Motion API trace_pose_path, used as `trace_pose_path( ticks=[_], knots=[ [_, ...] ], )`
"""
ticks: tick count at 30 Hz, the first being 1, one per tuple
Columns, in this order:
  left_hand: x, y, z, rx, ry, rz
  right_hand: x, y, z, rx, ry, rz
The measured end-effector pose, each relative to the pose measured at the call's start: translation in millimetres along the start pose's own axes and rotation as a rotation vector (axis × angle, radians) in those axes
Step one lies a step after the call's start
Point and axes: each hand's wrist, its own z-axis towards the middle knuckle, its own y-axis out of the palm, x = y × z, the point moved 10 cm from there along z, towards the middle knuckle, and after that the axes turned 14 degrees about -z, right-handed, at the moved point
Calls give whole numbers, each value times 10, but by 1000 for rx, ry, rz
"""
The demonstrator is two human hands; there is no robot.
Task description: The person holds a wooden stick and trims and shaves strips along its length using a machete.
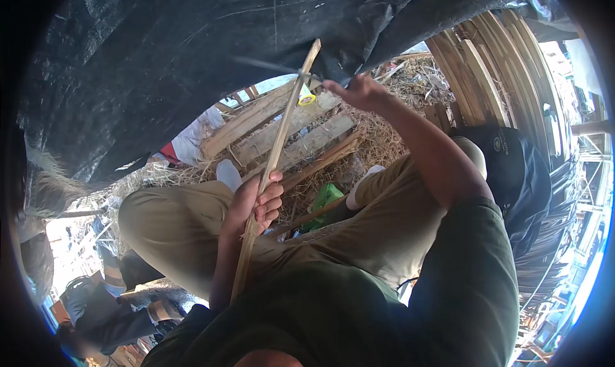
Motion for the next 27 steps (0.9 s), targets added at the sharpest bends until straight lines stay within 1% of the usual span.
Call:
trace_pose_path(
  ticks=[1,4,6,8,10,11,12,15,16,18,19,21,23,24,27],
  knots=[
    [5,-18,-4,10,5,16,48,3,16,33,-34,-101],
    [37,-61,-36,48,32,86,42,-237,101,145,-25,-166],
    [77,-64,-69,73,76,152,132,-270,171,84,134,354],
    [95,-49,-82,97,80,169,163,-327,284,-45,233,557],
    [54,-117,-120,127,83,170,9,-154,23,49,176,-14],
    [47,-158,-120,137,86,176,220,296,-78,-310,362,229],
    [51,-177,-124,146,89,186,376,688,-336,-660,590,367],
    [47,-153,-172,182,67,281,490,849,-417,-716,576,532],
    [84,-154,-166,181,97,290,408,730,-290,-700,518,553],
    [152,-195,-165,180,163,299,67,445,-49,-764,421,671],
    [173,-191,-183,191,189,340,-189,182,116,-1118,405,995],
    [199,-180,-229,223,236,419,-282,-345,491,-508,257,813],
    [186,-272,-239,245,257,413,-397,187,137,-1093,278,855],
    [211,-291,-218,246,271,425,-262,361,91,-1002,273,754],
    [229,-360,-206,307,329,537,-15,503,-6,-576,214,556]
  ],
)
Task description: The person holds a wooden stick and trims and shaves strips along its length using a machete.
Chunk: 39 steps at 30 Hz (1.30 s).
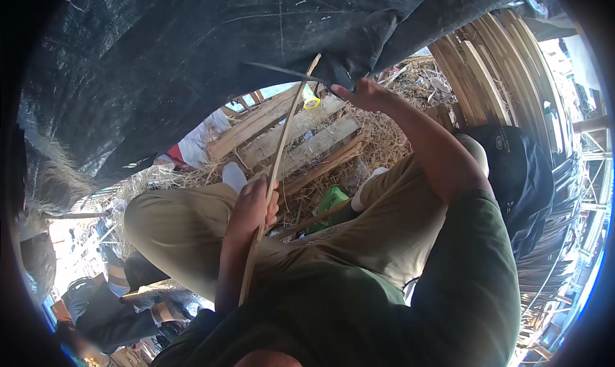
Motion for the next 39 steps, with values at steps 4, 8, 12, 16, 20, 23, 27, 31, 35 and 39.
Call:
trace_pose_path(
  ticks=[4,8,12,16,20,23,27,31,35,39],
  knots=[
    [116,63,-21,-41,21,-1,-539,33,-172,-644,310,528],
    [32,5,-19,-17,-36,-58,-1329,-401,-154,-604,-53,374],
    [104,86,-90,-15,-54,-105,-213,-20,-155,-670,352,457],
    [26,153,-105,-88,-157,-261,-196,48,-267,-747,495,649],
    [-4,219,-51,-204,-221,-441,-979,-169,-267,-829,203,724],
    [29,241,-64,-222,-215,-469,-1100,-380,-217,-888,129,856],
    [46,312,-30,-261,-234,-510,-802,-676,47,-595,117,735],
    [21,327,-20,-285,-236,-530,-637,-682,130,-332,104,550],
    [8,391,-27,-287,-233,-485,-314,-483,15,-135,352,521],
    [-53,399,2,-262,-238,-407,-308,-449,-35,-335,411,249]
  ],
)
